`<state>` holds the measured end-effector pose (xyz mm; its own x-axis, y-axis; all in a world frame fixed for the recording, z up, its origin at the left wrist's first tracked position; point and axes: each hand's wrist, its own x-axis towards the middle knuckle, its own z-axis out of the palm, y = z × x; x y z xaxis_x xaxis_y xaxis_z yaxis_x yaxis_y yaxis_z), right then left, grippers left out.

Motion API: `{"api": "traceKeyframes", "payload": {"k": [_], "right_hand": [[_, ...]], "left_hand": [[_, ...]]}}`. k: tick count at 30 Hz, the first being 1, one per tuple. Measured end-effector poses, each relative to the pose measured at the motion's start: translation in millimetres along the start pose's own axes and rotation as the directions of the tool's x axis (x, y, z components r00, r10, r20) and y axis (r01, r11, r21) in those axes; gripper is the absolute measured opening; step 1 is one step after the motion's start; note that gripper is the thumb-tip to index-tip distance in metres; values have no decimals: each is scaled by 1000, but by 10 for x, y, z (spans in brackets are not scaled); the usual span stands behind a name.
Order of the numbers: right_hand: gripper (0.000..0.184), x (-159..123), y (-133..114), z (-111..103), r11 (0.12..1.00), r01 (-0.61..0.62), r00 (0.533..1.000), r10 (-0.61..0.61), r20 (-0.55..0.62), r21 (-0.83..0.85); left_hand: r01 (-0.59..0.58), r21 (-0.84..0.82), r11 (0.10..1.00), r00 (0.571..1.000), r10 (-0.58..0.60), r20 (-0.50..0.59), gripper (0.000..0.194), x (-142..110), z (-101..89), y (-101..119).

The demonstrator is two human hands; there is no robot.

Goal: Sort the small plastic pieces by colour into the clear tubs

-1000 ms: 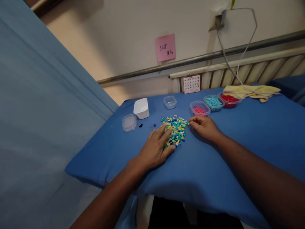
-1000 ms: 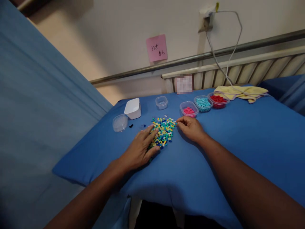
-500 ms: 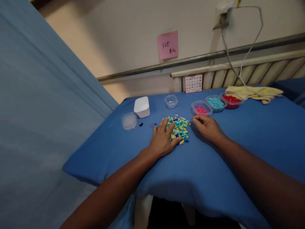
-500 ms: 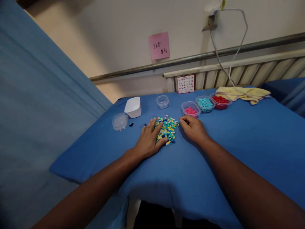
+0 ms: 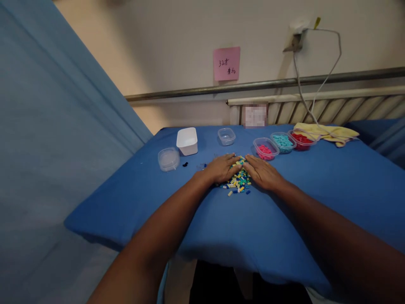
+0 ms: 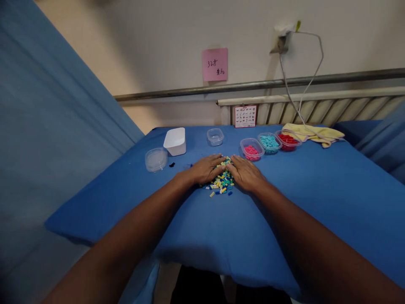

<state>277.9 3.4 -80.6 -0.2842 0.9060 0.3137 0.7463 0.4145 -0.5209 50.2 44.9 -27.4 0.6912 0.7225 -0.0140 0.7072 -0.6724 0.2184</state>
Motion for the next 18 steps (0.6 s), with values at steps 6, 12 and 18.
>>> {"api": "traceKeyframes", "payload": {"k": [6, 12, 18], "right_hand": [[69, -73, 11, -6, 1000, 5, 1000, -5, -1, 15], [85, 82, -98, 57, 993, -111, 993, 110, 36, 31], [85, 387, -293, 279, 997, -77, 995, 75, 65, 23]], "left_hand": [[37, 32, 999, 999, -38, 36, 77, -552, -106, 151], [342, -52, 938, 930, -346, -124, 85, -615, -23, -139], [83, -341, 937, 959, -168, -227, 73, -338, 123, -142]]}}
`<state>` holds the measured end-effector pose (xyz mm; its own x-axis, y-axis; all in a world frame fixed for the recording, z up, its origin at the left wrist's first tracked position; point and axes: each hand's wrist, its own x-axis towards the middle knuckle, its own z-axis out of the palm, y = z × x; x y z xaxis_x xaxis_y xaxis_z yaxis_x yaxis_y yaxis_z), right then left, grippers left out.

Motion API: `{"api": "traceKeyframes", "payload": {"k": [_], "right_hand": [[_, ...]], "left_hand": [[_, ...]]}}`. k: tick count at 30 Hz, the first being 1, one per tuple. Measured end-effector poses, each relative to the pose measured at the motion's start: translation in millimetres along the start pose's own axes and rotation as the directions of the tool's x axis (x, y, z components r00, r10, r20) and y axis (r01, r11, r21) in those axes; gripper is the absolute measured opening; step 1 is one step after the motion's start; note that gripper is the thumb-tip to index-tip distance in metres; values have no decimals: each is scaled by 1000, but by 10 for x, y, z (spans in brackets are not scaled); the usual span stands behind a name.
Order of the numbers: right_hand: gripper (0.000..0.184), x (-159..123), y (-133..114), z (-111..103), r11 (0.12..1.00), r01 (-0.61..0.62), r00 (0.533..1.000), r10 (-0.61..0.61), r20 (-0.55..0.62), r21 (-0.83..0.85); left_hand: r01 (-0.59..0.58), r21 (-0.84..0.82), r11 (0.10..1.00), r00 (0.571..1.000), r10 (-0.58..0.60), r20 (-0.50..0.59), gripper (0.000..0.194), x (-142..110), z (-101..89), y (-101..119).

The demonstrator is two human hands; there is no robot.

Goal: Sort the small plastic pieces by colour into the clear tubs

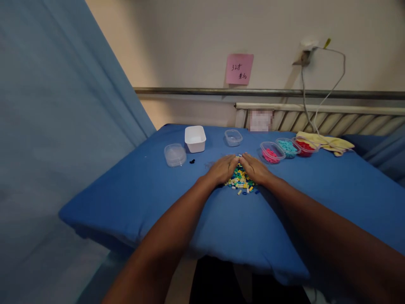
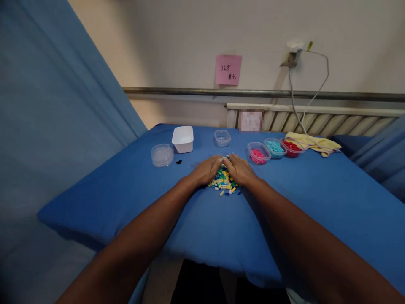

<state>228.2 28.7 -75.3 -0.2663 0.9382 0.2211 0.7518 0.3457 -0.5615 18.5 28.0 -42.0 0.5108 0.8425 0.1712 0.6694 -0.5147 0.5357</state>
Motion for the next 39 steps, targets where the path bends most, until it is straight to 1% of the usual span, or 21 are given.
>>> {"api": "traceKeyframes", "payload": {"k": [1, 2, 5, 8, 10, 12, 14, 16, 17, 18, 21, 23, 25, 27, 28, 30, 32, 34, 36, 37, 39], "right_hand": [[84, 14, -34, 33, 1000, 20, 1000, -20, 13, -2], [84, 14, -70, 62, 999, 43, 999, -43, 27, -2], [84, -37, -185, 107, 991, 131, 989, -132, 62, 26], [82, -79, -272, 76, 975, 188, 977, -198, 78, 115], [80, -51, -281, 21, 969, 145, 986, -159, 55, 200], [78, 25, -252, -35, 965, 75, 997, -77, -2, 251], [79, 123, -214, -67, 972, 13, 999, -4, -42, 236], [80, 201, -199, -68, 980, -5, 1000, 9, -20, 199], [79, 223, -207, -64, 980, 17, 1000, -19, 11, 199], [76, 230, -225, -61, 974, 63, 996, -75, 45, 218], [63, 176, -320, -87, 915, 248, 950, -294, 104, 318], [56, 108, -382, -128, 887, 296, 930, -352, 104, 354], [48, 42, -412, -173, 878, 305, 929, -359, 87, 369], [42, -19, -392, -222, 874, 323, 935, -354, 19, 363], [39, -50, -360, -255, 881, 331, 941, -337, -42, 339], [33, -129, -251, -350, 918, 318, 939, -270, -212, 239], [29, -235, -92, -484, 963, 240, 906, -176, -386, 124], [29, -359, 98, -626, 991, 126, 863, -85, -498, 50], [31, -469, 288, -728, 1000, 4, 851, -8, -525, -10], [33, -506, 372, -752, 999, -31, 852, 8, -524, -37], [35, -528, 508, -749, 996, -39, 854, -11, -521, -85]], "left_hand": [[-39, -79, 996, 999, 37, -22, 72, -6, -5, 3], [-55, -156, 986, 998, 48, -51, 72, -22, -22, 1], [-29, -340, 940, 993, -11, -115, 74, -83, -105, -38], [-3, -410, 912, 989, -60, -139, 74, -105, -154, -78], [1, -432, 902, 983, -79, -163, 72, -96, -162, -87], [0, -452, 892, 977, -97, -192, 70, -80, -165, -81], [0, -458, 889, 968, -114, -222, 69, -67, -171, -66], [7, -441, 898, 967, -118, -226, 70, -63, -177, -43], [14, -425, 905, 971, -114, -212, 70, -67, -177, -30], [20, -407, 913, 976, -106, -190, 71, -74, -174, -16], [29, -331, 943, 991, -71, -117, 79, -109, -150, 20], [29, -264, 964, 996, -52, -79, 85, -135, -132, 32], [25, -180, 983, 998, -35, -51, 86, -155, -120, 34], [0, -83, 997, 999, -3, -32, 84, -170, -120, 39], [-14, -30, 999, 1000, 14, -17, 83, -177, -125, 49], [-38, 82, 996, 999, 36, 24, 83, -196, -142, 94], [-56, 190, 980, 998, 48, 45, 81, -223, -159, 178], [-87, 259, 962, 996, 80, 40, 78, -257, -156, 282], [-133, 283, 950, 991, 125, 47, 76, -290, -118, 371], [-157, 290, 944, 987, 144, 64, 75, -304, -87, 400], [-200, 314, 928, 979, 178, 97, 73, -321, -12, 419]]}}
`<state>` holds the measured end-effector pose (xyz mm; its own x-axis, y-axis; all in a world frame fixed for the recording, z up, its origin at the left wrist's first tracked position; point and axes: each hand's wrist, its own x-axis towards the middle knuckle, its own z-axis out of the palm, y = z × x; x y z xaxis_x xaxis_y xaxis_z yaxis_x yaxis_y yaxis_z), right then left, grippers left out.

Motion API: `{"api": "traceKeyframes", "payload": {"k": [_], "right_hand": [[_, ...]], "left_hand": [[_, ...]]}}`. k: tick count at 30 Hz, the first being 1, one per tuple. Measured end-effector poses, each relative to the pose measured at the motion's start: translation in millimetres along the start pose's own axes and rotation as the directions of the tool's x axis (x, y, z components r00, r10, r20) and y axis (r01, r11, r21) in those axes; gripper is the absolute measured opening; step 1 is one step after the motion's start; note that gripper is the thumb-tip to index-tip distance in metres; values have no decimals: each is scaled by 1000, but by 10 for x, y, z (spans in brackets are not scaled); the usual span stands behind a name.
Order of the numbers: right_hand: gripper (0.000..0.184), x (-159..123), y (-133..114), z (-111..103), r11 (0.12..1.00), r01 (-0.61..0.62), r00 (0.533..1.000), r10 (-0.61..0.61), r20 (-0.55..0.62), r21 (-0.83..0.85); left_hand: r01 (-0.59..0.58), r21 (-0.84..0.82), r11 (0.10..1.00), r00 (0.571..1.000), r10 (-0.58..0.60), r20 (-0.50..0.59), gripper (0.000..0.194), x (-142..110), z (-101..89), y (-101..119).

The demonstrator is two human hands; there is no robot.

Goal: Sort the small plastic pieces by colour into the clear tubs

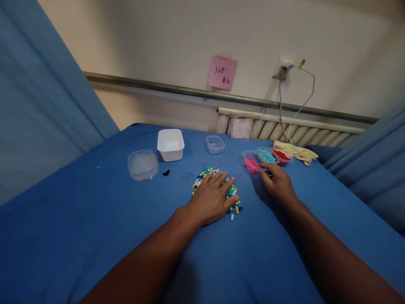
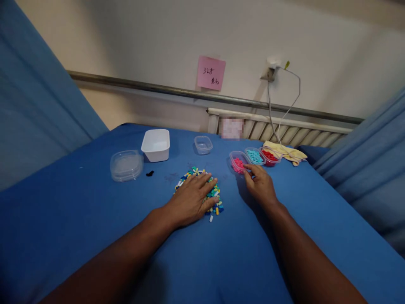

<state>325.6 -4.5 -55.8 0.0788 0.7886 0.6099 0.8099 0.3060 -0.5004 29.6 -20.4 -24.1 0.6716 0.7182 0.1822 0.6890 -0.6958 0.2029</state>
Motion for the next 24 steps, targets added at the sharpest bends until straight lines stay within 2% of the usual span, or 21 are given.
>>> {"api": "traceKeyframes", "payload": {"k": [4, 8, 11, 14, 17, 21, 24], "right_hand": [[32, 85, 125, 201, 995, 90, 996, -89, 21, -47], [30, 331, 176, 442, 992, 70, 997, -68, 21, -105], [31, 512, 188, 534, 989, 59, 998, -58, 11, -134], [36, 564, 196, 478, 987, 82, 997, -81, 11, -137], [42, 468, 289, 284, 986, 87, 996, -89, -6, -141], [41, 324, 558, 54, 975, -13, 999, 2, -50, -220], [38, 352, 712, 52, 972, -38, 999, 28, -45, -230]], "left_hand": [[-49, 56, 997, 998, 52, -44, 64, 9, 115, -19], [-65, 50, 997, 996, 68, -65, 60, 18, 113, -49], [-65, 38, 997, 996, 68, -59, 58, 8, 81, -49], [-66, 30, 997, 996, 68, -62, 58, -5, 70, -45], [-60, 29, 998, 997, 62, -48, 60, -6, 84, -36], [-51, 25, 998, 999, 51, -14, 64, 13, 114, -19], [-55, 26, 998, 998, 55, -4, 66, 28, 134, -10]]}}
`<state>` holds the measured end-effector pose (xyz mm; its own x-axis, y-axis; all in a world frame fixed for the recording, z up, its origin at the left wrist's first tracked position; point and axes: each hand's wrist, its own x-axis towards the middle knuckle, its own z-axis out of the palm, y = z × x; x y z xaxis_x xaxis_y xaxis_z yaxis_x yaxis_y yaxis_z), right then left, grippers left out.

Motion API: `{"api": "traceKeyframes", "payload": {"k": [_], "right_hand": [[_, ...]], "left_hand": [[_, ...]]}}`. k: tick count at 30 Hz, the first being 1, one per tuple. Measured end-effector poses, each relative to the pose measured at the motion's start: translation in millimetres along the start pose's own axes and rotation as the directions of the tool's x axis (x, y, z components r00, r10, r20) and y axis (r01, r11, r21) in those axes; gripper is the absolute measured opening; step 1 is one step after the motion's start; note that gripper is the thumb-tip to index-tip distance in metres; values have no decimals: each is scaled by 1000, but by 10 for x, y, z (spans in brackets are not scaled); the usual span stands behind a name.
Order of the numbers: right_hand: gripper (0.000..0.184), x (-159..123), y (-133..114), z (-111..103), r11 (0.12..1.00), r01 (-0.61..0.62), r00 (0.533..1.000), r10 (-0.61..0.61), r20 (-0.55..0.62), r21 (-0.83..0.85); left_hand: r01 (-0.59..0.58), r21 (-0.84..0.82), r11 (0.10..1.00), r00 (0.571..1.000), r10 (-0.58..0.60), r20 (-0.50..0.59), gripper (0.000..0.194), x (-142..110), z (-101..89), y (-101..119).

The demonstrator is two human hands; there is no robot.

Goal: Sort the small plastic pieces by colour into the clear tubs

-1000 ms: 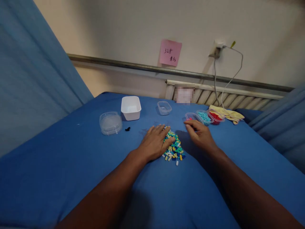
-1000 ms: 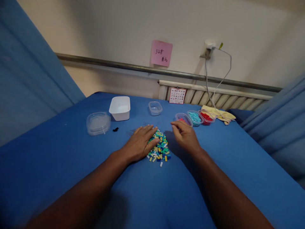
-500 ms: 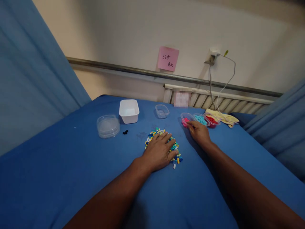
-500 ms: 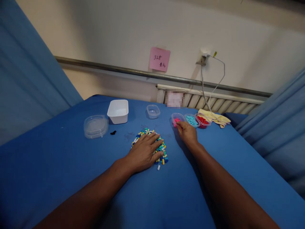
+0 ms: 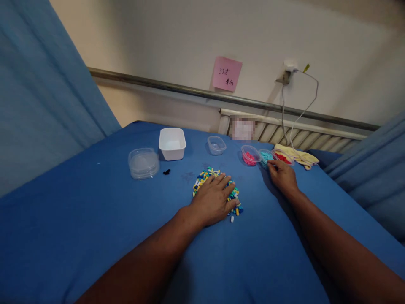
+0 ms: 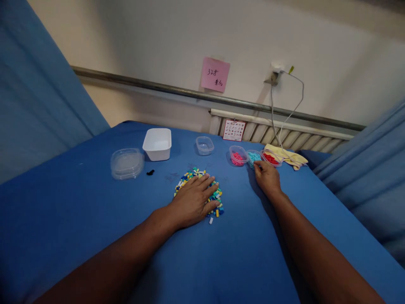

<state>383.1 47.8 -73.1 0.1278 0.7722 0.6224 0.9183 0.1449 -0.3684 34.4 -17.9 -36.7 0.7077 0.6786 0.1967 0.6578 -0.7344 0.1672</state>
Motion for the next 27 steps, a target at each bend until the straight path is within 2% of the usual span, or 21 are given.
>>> {"api": "traceKeyframes", "payload": {"k": [4, 8, 11, 14, 17, 20, 24, 27], "right_hand": [[36, 166, 22, 128, 1000, -15, 1000, 15, 7, 8], [39, 274, -49, 129, 1000, -14, 1000, 14, -23, 7], [40, 312, -229, 90, 999, 41, 998, -40, -45, 25], [38, 396, -577, 160, 974, 189, 981, -192, 14, 127], [43, 546, -988, 403, 928, 278, 936, -319, 145, 248], [50, 704, -1305, 752, 914, 301, 893, -370, 258, 271], [46, 804, -1486, 1117, 929, 283, 873, -352, 337, 237], [36, 770, -1504, 1142, 942, 268, 877, -326, 353, 203]], "left_hand": [[-45, -19, 999, 999, 45, 20, 69, -15, 2, 25], [-97, -42, 994, 995, 98, 26, 64, -40, 0, 41], [-76, -21, 997, 997, 76, -5, 61, -19, 14, -1], [38, 13, 999, 999, -38, -34, 63, 16, 15, -73], [113, 8, 994, 993, -113, -17, 66, 19, -3, -106], [45, -46, 998, 997, -42, 58, 69, -17, -30, -72], [-50, -119, 992, 991, 65, 119, 70, -69, -61, 4], [-50, -117, 992, 989, 65, 132, 67, -84, -65, 37]]}}
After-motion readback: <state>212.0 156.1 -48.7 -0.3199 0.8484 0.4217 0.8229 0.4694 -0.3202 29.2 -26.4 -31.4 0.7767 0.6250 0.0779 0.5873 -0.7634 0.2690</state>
